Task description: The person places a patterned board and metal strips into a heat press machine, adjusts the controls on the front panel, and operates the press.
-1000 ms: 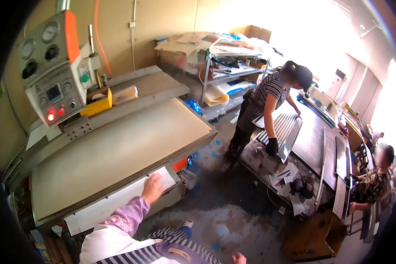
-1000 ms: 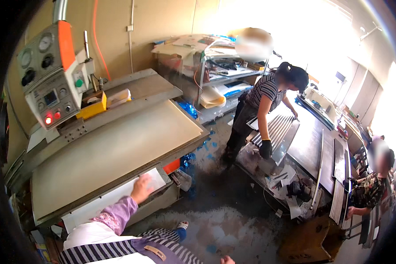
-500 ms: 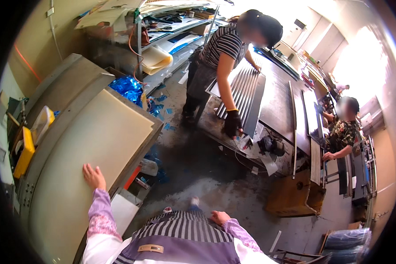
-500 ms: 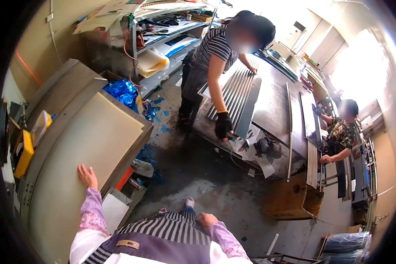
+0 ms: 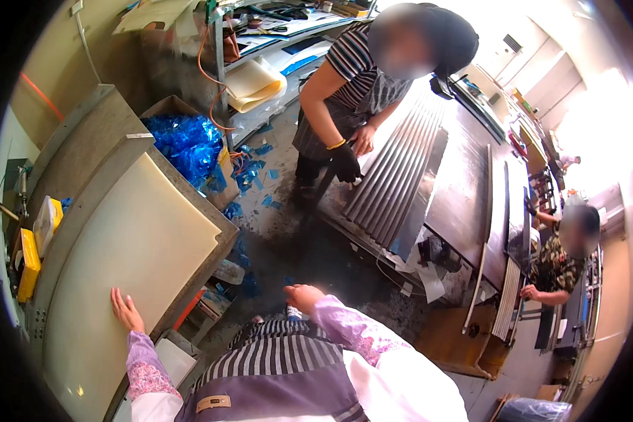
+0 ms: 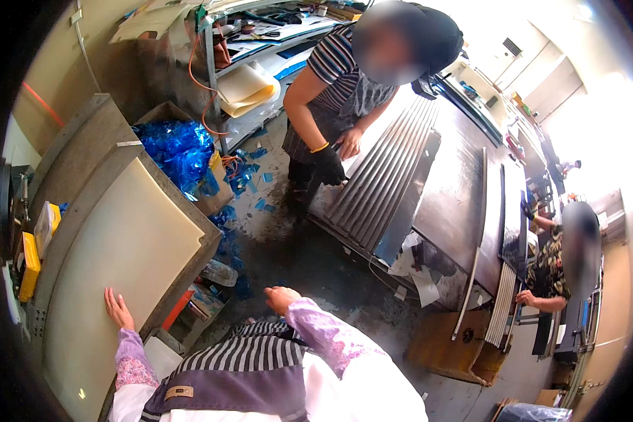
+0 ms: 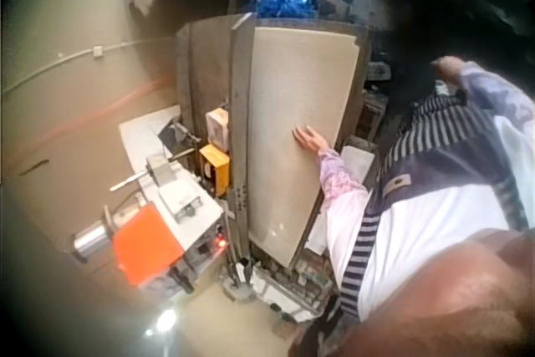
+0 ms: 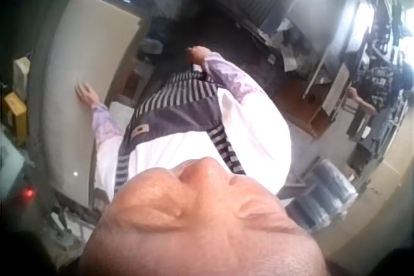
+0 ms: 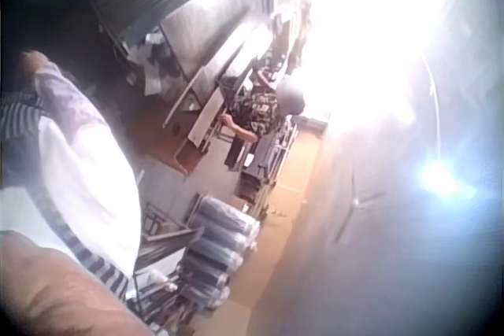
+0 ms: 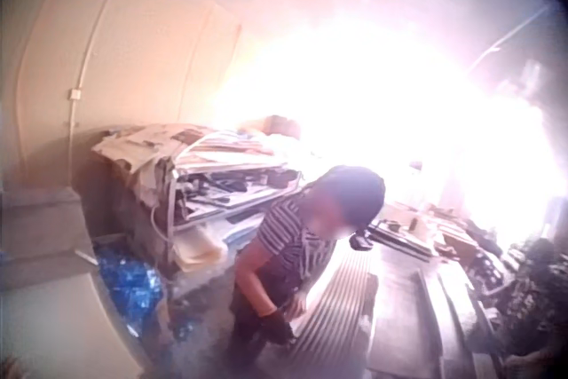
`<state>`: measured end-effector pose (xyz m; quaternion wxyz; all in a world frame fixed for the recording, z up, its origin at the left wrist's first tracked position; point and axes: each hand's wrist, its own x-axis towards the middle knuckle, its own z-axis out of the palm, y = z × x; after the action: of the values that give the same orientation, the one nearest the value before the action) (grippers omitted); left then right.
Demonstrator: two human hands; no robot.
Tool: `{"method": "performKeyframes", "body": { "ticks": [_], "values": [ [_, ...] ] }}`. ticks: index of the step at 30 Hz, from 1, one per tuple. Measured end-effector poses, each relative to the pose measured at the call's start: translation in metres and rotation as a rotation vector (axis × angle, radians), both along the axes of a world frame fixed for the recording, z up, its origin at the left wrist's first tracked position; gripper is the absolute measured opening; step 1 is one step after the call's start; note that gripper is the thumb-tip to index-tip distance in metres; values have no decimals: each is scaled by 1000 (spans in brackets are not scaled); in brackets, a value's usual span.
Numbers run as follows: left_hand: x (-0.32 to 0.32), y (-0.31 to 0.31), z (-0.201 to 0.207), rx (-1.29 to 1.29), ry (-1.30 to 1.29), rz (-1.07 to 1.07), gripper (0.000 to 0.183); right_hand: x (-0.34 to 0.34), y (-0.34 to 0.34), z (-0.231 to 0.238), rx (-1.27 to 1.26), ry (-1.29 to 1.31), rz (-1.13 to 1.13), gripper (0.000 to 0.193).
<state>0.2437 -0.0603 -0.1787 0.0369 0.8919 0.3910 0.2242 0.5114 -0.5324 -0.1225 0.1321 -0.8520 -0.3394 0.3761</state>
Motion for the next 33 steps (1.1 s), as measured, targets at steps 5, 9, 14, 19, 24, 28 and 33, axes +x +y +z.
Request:
{"method": "performKeyframes", "body": {
  "ticks": [5,9,14,19,24,28,33],
  "values": [
    [8,-5,5,-28,32,-2,41,12,48,-8,22,109,198,36],
    [18,-15,13,-38,24,-9,41,15,75,-21,89,83,280,32],
    [19,-24,21,-3,71,-7,42,39,105,-13,83,54,274,36],
    [16,-16,18,-18,64,-30,42,54,120,-21,53,116,283,35],
    [7,-12,19,-40,33,-42,41,72,125,-14,74,133,293,36],
    [12,-15,23,-42,42,-46,40,71,103,-29,41,125,135,36],
    [8,-9,17,10,60,-91,39,41,55,-41,-76,165,18,33]
  ]
}}
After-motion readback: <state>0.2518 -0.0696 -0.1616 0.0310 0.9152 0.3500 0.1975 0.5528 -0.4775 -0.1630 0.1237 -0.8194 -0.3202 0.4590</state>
